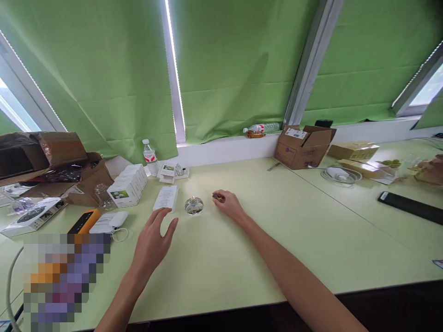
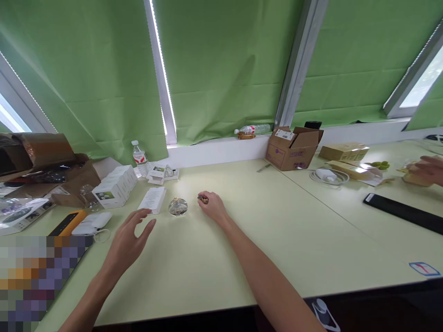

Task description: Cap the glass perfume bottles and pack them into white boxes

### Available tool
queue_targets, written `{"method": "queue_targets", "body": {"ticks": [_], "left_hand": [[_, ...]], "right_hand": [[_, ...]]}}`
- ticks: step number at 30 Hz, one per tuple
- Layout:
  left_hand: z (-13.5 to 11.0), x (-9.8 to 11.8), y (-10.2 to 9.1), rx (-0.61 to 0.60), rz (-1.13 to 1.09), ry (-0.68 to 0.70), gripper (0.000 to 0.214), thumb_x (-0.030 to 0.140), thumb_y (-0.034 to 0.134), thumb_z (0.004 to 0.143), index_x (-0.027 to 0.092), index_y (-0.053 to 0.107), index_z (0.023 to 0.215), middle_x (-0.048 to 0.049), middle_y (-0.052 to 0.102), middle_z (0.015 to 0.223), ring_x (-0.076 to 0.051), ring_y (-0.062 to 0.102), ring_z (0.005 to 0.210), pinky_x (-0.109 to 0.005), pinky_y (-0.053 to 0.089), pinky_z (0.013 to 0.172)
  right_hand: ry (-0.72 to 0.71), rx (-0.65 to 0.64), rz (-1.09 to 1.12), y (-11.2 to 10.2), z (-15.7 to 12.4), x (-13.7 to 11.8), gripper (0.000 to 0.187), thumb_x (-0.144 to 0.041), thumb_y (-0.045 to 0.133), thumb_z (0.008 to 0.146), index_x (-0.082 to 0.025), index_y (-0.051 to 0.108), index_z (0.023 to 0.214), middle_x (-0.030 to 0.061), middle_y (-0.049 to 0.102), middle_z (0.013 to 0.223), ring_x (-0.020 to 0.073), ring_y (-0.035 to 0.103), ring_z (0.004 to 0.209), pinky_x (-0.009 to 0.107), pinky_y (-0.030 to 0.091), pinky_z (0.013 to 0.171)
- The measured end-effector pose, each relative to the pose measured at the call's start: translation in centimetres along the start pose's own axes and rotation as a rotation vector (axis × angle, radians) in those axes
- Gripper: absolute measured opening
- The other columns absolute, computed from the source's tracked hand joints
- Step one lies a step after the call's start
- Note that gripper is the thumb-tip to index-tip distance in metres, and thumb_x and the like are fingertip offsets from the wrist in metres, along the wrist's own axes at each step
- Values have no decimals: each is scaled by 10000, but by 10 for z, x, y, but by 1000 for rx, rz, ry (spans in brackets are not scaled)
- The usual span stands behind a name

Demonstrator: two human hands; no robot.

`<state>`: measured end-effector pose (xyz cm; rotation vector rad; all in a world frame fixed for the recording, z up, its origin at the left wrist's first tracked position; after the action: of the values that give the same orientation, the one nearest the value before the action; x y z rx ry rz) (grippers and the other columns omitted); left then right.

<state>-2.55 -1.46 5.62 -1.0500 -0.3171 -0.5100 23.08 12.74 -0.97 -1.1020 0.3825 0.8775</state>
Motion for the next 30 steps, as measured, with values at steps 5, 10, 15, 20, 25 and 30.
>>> {"method": "queue_targets", "body": {"ticks": [5,10,15,20,25,30], "left_hand": [[40,17,25,-11,-260,-14,384,485,467,906,229,531,1186,-81,573,1238,-217,602,1046,-359,494,884],[50,14,65,4,-328,-1,491,495,489,892,211,443,1290,-108,513,1308,-234,534,1157,-390,444,967],[39,-1,90,-77,-298,-43,616,498,551,854,215,362,1368,-130,468,1375,-269,507,1211,-413,423,981],[37,-8,95,-139,-353,-71,503,457,526,878,247,435,1326,-119,523,1336,-255,583,1113,-382,454,918],[38,-7,95,-152,-363,-93,471,467,509,885,262,459,1306,-101,536,1333,-252,585,1114,-366,459,900],[37,-9,97,-157,-357,-90,448,456,498,894,273,457,1301,-84,536,1339,-242,575,1132,-357,454,911]], "right_hand": [[-15,-57,38,0,-1,0,288,-198,569,778,-201,696,1036,49,713,896,165,645,781,300,521,762],[-21,-116,52,3,-3,2,307,-183,599,756,-173,665,1056,43,710,896,151,654,772,275,533,726],[-63,-178,28,1,-6,-5,230,-137,579,761,-188,709,944,48,700,961,151,647,814,267,512,757],[-114,-231,-13,-3,-12,-21,259,-101,554,772,-196,715,951,61,674,970,151,629,791,274,483,760],[-127,-242,-65,1,-16,-30,281,-93,529,783,-169,631,1034,55,653,924,138,594,735,252,467,670],[-141,-244,-82,4,-17,-34,226,-85,525,784,-182,627,961,37,644,890,126,572,701,248,451,664]]}}
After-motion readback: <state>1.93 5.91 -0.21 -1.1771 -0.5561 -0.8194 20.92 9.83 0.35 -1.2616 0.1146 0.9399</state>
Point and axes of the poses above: each hand's wrist, its own z-axis towards the middle knuckle, its own y-axis out of the palm, x = y × z, the point moved 5 cm from there along z, towards the middle knuckle
